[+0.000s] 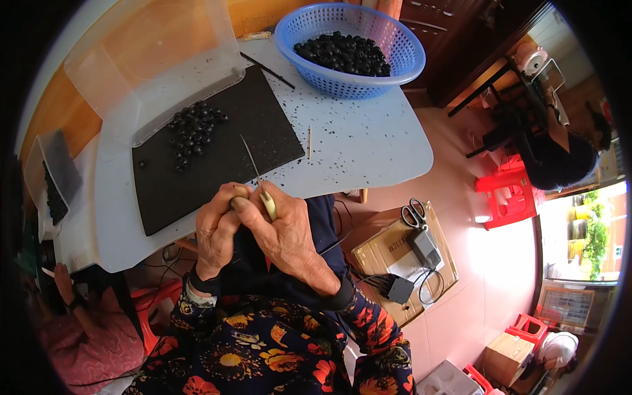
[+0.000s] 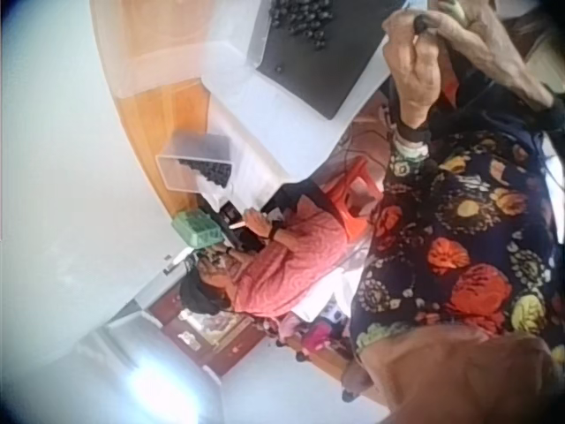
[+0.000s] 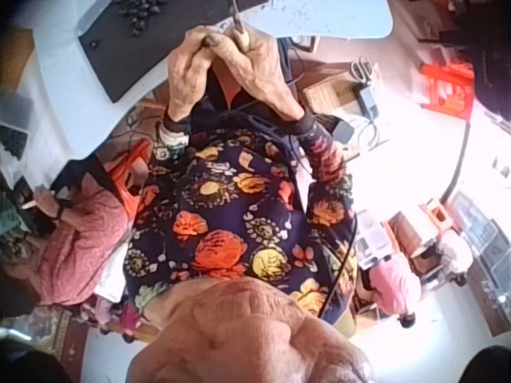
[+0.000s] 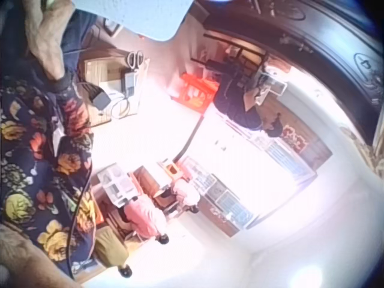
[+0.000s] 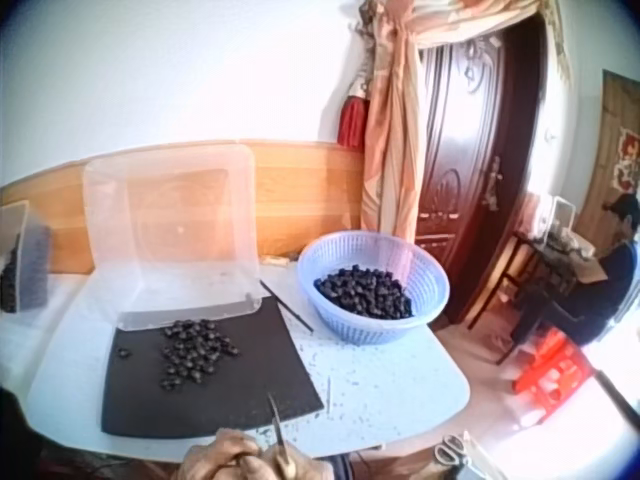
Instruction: The person is using a knife and a small stick to remove pits from small black fruits on a board.
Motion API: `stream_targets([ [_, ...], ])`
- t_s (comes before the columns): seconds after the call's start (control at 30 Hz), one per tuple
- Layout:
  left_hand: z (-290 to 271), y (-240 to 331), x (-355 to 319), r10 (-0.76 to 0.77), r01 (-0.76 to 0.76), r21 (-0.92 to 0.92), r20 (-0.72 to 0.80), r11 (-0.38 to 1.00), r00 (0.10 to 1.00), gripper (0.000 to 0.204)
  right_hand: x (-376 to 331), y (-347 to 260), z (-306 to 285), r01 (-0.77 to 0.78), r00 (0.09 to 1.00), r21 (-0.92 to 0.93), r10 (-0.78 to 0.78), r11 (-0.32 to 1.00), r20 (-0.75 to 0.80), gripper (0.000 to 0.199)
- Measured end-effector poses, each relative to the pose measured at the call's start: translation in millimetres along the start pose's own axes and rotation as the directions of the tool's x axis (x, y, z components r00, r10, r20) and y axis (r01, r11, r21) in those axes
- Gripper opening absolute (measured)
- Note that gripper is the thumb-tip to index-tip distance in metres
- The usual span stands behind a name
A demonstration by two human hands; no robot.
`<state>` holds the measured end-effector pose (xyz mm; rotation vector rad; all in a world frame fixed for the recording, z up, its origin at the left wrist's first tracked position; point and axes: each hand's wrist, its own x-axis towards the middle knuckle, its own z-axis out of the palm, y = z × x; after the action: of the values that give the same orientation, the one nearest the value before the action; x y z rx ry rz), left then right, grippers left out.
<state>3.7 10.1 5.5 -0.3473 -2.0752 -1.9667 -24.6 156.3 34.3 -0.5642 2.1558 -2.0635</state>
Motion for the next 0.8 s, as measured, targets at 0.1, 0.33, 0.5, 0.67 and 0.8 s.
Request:
stream_targets([
  [0.1,0,-3,3,0.098,-0.093,0.203,-0.012,0.975,0.995,0.021,5,0,-2,-0.076,0.997,0.038,0.075,0.996,0.038,0.025],
  [0.33,-1,-4,6,-0.105,0.106,-0.059,0.017,0.993,0.994,0.025,12,23,-8,-0.265,0.963,0.058,0.267,0.963,-0.038,0.022],
  [0.5,-6,-17,6,-0.053,0.053,0.012,-0.043,0.999,0.998,0.027,31,2,0,0.094,0.995,-0.156,-0.088,0.983,0.046,0.017],
  [0.67,-10,-11,10,-0.187,0.186,-0.016,-0.056,0.982,0.981,0.026,52,1,3,0.05,0.981,-0.311,0.012,0.949,0.194,0.021],
  [0.8,-19,-12,15,-0.147,0.138,-0.07,-0.14,0.988,0.979,0.03,94,-3,-23,0.181,0.978,-0.437,-0.207,0.881,-0.01,0.018],
])
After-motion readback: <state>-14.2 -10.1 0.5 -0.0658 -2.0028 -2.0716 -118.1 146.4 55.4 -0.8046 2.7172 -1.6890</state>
